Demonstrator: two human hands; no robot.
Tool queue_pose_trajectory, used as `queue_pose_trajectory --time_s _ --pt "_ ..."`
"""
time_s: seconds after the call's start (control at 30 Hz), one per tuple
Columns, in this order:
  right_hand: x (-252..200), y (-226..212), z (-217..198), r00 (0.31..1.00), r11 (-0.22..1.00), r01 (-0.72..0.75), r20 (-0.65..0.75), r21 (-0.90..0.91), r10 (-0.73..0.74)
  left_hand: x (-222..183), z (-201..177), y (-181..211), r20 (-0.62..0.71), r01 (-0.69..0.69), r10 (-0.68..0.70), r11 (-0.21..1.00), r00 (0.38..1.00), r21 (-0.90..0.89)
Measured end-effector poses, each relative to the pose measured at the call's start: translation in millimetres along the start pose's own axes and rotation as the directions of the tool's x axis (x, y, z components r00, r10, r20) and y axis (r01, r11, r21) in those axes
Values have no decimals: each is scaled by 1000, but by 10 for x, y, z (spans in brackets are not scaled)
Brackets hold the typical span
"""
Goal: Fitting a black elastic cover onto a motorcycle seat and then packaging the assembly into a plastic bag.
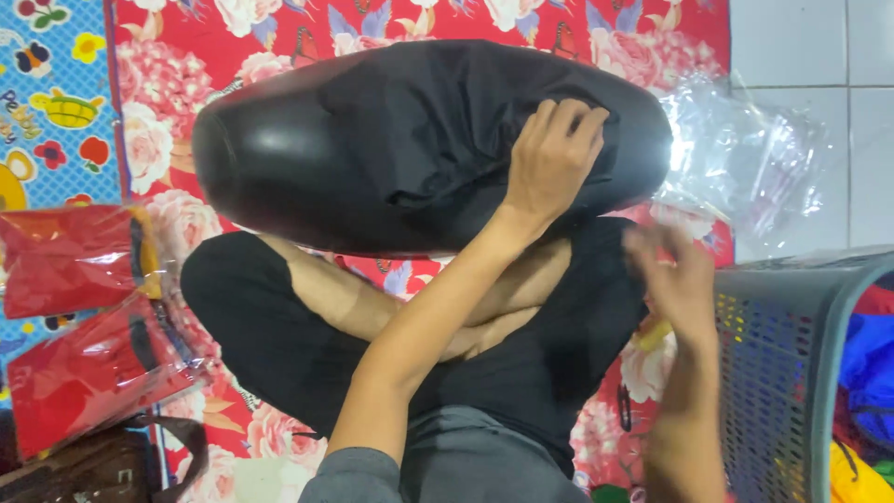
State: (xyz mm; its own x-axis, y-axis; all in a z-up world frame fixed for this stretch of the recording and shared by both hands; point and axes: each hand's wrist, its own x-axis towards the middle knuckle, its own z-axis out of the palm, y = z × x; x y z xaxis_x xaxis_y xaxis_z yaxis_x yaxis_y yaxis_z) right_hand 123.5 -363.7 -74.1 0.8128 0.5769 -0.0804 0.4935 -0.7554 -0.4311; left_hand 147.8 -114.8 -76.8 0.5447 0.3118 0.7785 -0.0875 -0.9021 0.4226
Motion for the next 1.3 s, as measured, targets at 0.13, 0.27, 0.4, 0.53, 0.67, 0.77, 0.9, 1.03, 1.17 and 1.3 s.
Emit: queue_pose_trajectory --time_s 0.13,0.27,0.4,0.53,0.67,0.77,0.9,1.03,1.17,1.3 --pt "803 -241 238 971 248 -65 4 967 238 -95 108 157 2 -73 73 997 997 -18" --pt "1187 -477 302 974 -18 -47 50 999 221 -422 277 76 44 -142 144 989 989 -47" --pt "1228 -157 624 960 27 -7 -1 1000 279 -293 -642 47 117 -120 140 979 983 -162" --pt "1217 -325 376 950 -49 -75 87 996 300 164 -1598 -790 92 123 -121 992 988 -18" --pt "1235 -305 391 930 -53 -87 101 995 354 260 -1984 -1869 497 552 -516 830 698 86" --pt "1300 -252 514 903 -85 -107 133 991 409 55 -1705 -2420 574 344 -223 932 788 -110" --pt "1278 -411 406 871 -96 -163 189 982 454 189 -1425 -2521 528 251 -66 925 846 -285" --pt "1283 -546 264 825 -83 -222 233 972 515 374 -1254 -2627 682 559 -225 765 696 -318" --pt "1289 -532 298 778 10 -272 213 962 591 434 -1077 -2666 759 763 -347 577 551 -290" --pt "1324 -392 464 751 97 -327 196 940 631 266 -937 -2987 747 684 -376 716 548 -141"
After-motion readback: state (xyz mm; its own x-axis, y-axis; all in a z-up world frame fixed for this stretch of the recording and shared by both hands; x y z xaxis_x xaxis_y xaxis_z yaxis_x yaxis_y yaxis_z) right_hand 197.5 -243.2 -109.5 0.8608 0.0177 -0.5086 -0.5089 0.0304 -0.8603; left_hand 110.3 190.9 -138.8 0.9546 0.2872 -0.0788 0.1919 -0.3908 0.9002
